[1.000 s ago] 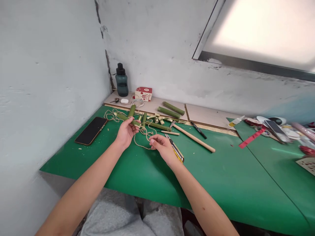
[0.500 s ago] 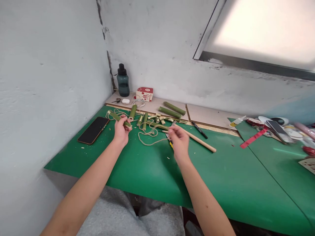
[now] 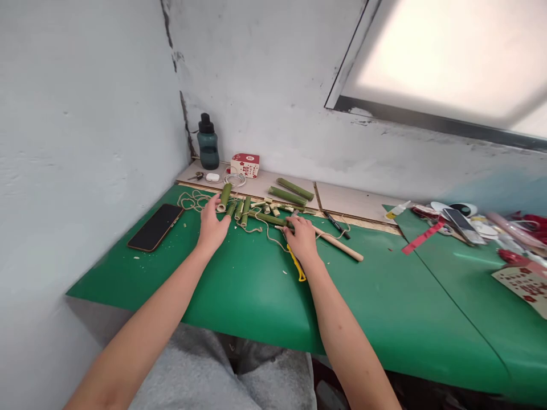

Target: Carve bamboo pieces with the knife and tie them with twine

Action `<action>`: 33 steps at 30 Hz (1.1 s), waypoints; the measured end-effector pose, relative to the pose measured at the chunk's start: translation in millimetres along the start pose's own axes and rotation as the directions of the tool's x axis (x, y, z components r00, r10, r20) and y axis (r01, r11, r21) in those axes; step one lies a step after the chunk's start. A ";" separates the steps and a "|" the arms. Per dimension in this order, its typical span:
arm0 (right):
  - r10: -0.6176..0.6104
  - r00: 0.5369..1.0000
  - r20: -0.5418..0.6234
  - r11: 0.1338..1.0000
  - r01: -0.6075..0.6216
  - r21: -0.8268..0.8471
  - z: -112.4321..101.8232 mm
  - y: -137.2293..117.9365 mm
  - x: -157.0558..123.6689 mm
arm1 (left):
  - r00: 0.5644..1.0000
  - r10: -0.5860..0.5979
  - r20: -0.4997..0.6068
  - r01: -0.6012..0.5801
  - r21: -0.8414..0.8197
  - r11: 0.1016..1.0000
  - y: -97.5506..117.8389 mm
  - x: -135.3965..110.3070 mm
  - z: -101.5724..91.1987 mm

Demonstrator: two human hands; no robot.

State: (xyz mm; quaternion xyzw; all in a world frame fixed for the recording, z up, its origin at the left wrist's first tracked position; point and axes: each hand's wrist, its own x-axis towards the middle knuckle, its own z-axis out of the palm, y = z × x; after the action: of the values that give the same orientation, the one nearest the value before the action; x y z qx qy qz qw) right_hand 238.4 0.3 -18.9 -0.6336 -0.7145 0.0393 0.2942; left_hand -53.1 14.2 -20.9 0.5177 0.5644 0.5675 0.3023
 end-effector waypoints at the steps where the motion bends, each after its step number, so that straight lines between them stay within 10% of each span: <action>1: 0.000 1.000 0.009 1.000 0.001 -0.008 2.4 -3.2 0.3 | 0.999 0.041 0.034 -0.042 0.048 0.998 2.5 -2.5 0.9; 13: -0.019 0.985 -0.171 0.988 0.045 0.146 -18.8 -28.9 -10.7 | 0.859 0.314 0.406 -0.417 0.197 0.887 21.2 -25.4 14.6; 20: -0.361 0.804 -0.473 0.810 0.521 0.268 -15.2 -72.9 -39.1 | 0.661 0.563 0.496 -0.687 0.100 0.719 27.1 -36.9 20.2; 33: -0.391 0.836 -0.385 0.760 0.529 0.379 -11.7 -74.8 -43.1 | 0.740 0.505 0.445 -0.586 0.057 0.808 23.6 -33.7 17.1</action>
State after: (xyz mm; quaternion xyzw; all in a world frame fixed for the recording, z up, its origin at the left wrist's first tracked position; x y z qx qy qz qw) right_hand 179.0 -58.0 6.9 -0.3445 -0.7680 0.0463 0.5379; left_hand -22.0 -15.7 -9.7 0.7941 0.3631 0.4524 0.1814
